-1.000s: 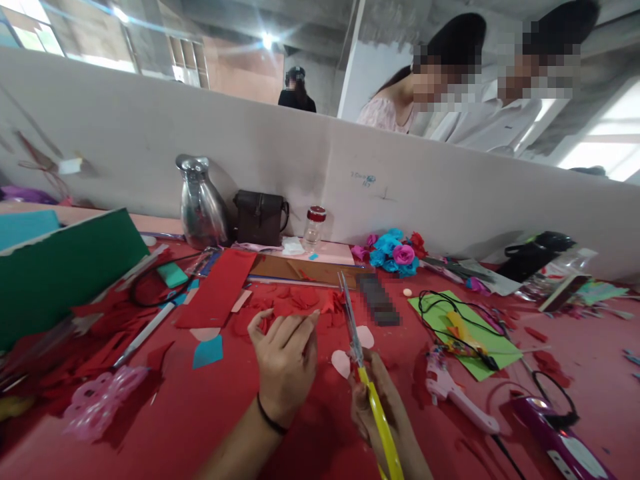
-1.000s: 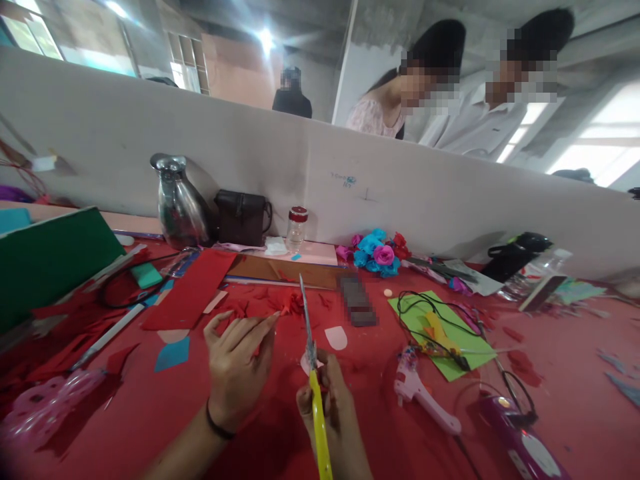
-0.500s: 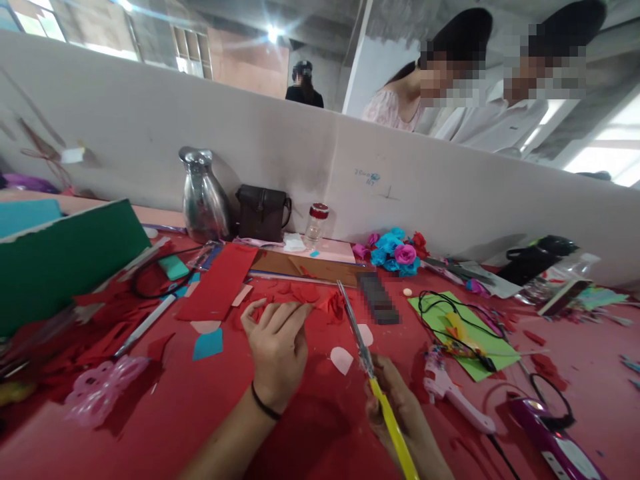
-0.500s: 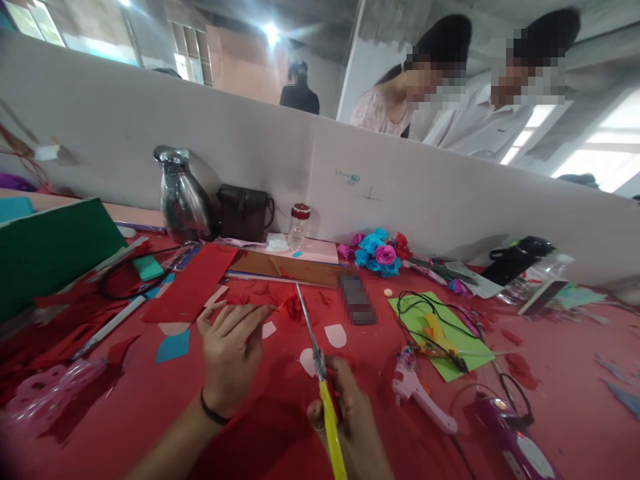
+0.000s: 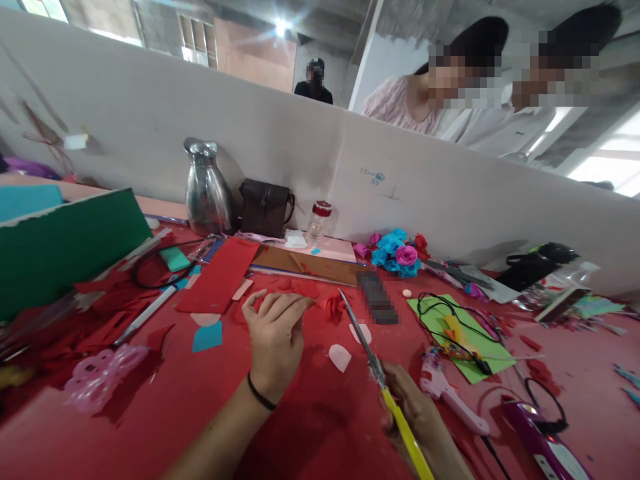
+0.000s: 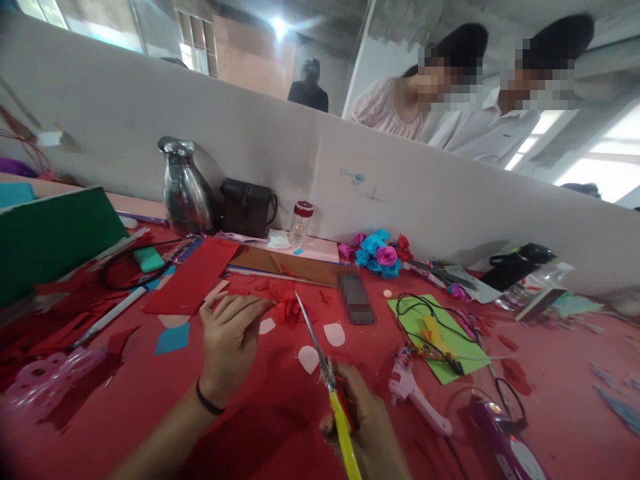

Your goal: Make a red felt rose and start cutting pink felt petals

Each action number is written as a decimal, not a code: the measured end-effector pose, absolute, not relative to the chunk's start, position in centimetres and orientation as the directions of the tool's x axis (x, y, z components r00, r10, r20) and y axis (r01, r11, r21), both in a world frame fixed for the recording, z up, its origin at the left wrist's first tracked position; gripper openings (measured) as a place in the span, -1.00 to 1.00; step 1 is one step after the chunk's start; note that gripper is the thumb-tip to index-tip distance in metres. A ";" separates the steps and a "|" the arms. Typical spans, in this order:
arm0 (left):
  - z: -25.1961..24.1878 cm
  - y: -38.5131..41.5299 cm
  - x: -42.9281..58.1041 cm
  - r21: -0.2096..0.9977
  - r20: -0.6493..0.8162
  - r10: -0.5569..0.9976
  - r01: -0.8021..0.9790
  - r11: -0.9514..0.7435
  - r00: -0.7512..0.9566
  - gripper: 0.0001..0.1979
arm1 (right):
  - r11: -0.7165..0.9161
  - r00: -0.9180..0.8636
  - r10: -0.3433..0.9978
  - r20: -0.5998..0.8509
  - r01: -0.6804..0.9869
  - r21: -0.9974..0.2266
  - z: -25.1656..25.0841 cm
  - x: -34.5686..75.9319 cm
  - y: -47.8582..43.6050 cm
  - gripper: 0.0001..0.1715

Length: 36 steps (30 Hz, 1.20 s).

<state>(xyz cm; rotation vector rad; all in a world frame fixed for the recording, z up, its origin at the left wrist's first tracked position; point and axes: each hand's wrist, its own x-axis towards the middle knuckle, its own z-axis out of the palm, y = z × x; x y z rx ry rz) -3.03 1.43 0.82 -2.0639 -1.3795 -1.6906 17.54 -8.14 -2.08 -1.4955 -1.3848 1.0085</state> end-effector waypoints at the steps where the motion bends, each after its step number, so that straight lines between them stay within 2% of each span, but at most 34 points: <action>1: 0.9 1.4 -3.0 0.426 0.831 0.553 0.699 -0.575 -0.052 -0.75 | -0.044 0.057 0.998 -0.026 0.342 -0.939 -1.9 17.8 -8.2 -0.50; 8: 0.9 1.9 -3.2 0.488 0.796 0.604 0.628 -0.606 -0.037 -0.77 | -0.100 0.038 0.995 -0.093 0.467 -0.878 -0.2 18.6 -8.6 -0.49; 13: 0.9 2.0 -3.6 0.491 0.795 0.607 0.608 -0.624 -0.019 -0.78 | -0.145 0.117 0.989 -0.094 0.581 -0.801 1.9 18.2 -8.9 -0.53; 16: 0.9 2.0 -3.6 0.508 0.787 0.617 0.596 -0.622 -0.026 -0.80 | -0.155 0.174 0.983 -0.059 0.608 -0.779 2.4 17.9 -9.1 -0.58; 19: 1.0 2.0 -3.4 0.550 0.768 0.638 0.564 -0.616 -0.051 -0.81 | -0.113 0.191 0.982 -0.004 0.565 -0.817 1.9 17.9 -9.3 -0.58; 21: 0.9 2.0 -3.3 0.598 0.746 0.661 0.522 -0.608 -0.084 -0.82 | -0.077 0.194 0.980 0.037 0.545 -0.835 1.2 18.0 -9.2 -0.58; 24: 0.6 2.3 -3.1 0.701 0.682 0.714 0.417 -0.578 -0.158 -0.84 | -0.028 0.186 0.977 0.107 0.603 -0.797 0.1 18.5 -8.4 -0.61; 28: -0.5 2.8 -2.8 0.860 0.508 0.820 0.202 -0.468 -0.262 -0.88 | -0.091 0.134 0.991 0.018 0.758 -0.646 -1.0 19.4 -6.4 -0.59; 31: -1.2 3.2 -2.6 0.936 0.349 0.882 0.065 -0.347 -0.315 -0.90 | -0.156 0.139 0.988 -0.069 0.904 -0.398 -1.8 19.5 -4.6 -0.57; 33: -1.5 3.3 -2.4 0.950 0.304 0.895 0.038 -0.309 -0.327 -0.90 | -0.158 0.140 0.986 -0.089 0.953 -0.258 -2.0 19.1 -3.7 -0.55; 36: -1.5 3.3 -2.0 0.964 0.263 0.909 0.049 -0.262 -0.323 -0.87 | -0.104 0.087 0.990 -0.114 0.982 -0.159 -1.5 18.4 -2.7 -0.56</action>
